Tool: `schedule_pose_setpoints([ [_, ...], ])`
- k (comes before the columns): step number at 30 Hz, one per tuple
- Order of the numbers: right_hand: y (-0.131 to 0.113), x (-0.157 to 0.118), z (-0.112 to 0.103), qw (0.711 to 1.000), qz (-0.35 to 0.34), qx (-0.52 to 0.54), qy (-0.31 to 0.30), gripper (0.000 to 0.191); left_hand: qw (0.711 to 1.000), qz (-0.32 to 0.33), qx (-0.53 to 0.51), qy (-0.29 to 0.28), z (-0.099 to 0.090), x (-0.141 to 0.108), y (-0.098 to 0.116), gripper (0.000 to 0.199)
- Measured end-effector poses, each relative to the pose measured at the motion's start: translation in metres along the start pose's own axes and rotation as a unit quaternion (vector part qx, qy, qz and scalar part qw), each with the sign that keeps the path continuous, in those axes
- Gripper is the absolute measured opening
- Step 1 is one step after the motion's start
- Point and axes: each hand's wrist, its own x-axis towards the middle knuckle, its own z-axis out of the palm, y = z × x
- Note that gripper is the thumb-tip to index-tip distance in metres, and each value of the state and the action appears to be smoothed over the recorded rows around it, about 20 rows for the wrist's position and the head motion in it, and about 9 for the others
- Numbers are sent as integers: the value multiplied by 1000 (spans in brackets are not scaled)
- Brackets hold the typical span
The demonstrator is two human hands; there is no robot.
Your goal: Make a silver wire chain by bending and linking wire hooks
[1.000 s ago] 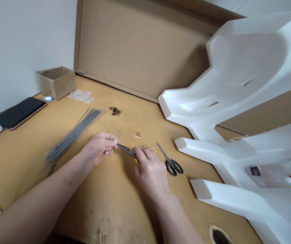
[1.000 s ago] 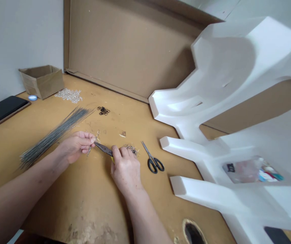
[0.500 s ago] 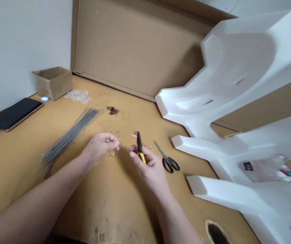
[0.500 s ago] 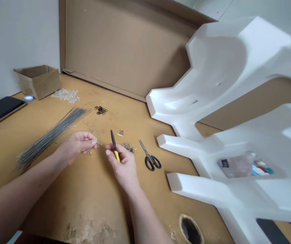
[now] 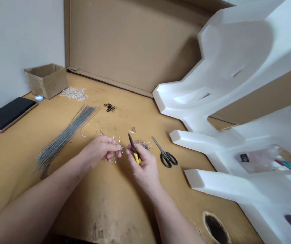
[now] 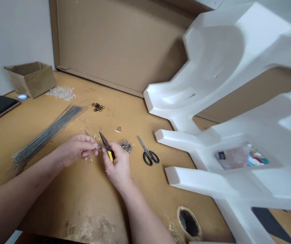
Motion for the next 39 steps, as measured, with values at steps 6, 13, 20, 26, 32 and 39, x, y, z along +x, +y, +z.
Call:
schedule_pose_setpoints([
  [6,2,-2,1,997,-60,-56,13,9,1000,-15,-9,-19,-1,0,-2,12],
  [13,0,-3,3,999,-8,-30,20,10,999,-16,-14,-25,-3,0,-2,11],
  [20,1,-2,2,998,-41,-53,20,10,998,-37,-45,-16,-2,1,-1,13],
  [26,7,-3,3,986,-115,-124,12,13,998,-46,-37,-17,-2,2,0,8],
  [32,9,-3,2,965,-182,-191,-2,19,998,-33,-54,-10,-4,3,-3,10],
  [39,10,-4,3,969,-169,-179,-14,19,998,-42,-52,10,-3,2,-1,8],
])
